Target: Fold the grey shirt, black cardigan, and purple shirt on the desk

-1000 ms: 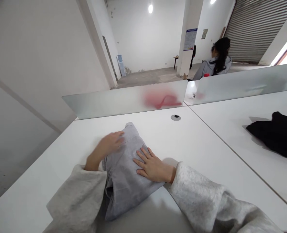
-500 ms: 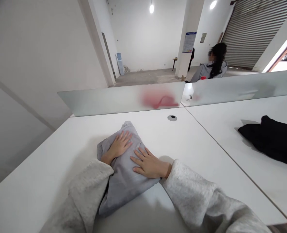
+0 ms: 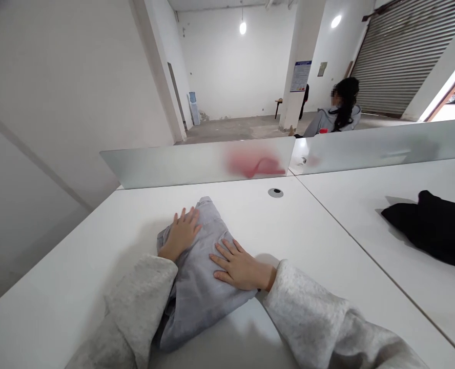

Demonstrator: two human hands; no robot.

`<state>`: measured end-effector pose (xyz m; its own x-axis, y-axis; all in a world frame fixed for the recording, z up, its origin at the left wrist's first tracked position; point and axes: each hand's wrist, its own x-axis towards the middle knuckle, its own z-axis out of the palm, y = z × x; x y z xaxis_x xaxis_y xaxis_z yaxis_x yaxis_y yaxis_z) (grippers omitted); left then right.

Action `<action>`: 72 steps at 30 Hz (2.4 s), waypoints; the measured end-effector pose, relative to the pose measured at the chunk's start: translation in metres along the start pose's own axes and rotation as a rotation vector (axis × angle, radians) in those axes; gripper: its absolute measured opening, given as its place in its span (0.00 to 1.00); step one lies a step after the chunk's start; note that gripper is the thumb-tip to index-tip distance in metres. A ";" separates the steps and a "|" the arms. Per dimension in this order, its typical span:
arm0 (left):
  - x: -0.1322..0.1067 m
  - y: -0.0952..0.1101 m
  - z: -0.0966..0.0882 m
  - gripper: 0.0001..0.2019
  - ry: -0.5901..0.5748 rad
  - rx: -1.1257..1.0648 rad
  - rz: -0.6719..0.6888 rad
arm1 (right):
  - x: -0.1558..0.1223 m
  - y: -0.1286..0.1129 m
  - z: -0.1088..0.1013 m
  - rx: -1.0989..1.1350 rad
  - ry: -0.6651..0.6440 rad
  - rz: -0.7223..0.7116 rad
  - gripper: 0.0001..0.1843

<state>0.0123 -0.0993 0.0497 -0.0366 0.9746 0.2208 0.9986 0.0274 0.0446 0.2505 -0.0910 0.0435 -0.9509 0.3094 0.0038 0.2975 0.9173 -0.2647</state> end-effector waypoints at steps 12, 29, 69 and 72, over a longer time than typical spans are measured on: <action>-0.009 0.060 -0.002 0.29 -0.435 -0.317 0.470 | 0.000 0.000 0.002 0.003 0.051 -0.026 0.28; -0.033 0.020 0.011 0.24 -0.213 -0.109 0.164 | 0.001 0.025 0.015 0.449 0.178 0.256 0.32; -0.474 0.085 -0.109 0.16 0.284 0.047 -0.633 | 0.119 -0.336 -0.075 0.831 0.081 -1.006 0.26; -0.528 0.094 -0.116 0.16 0.344 0.153 -0.761 | 0.159 -0.394 -0.025 0.920 -0.074 -1.108 0.26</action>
<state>0.1207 -0.6373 0.0507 -0.6855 0.5570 0.4688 0.6901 0.7023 0.1747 -0.0162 -0.3968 0.1724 -0.6628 -0.4814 0.5736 -0.7152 0.1802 -0.6753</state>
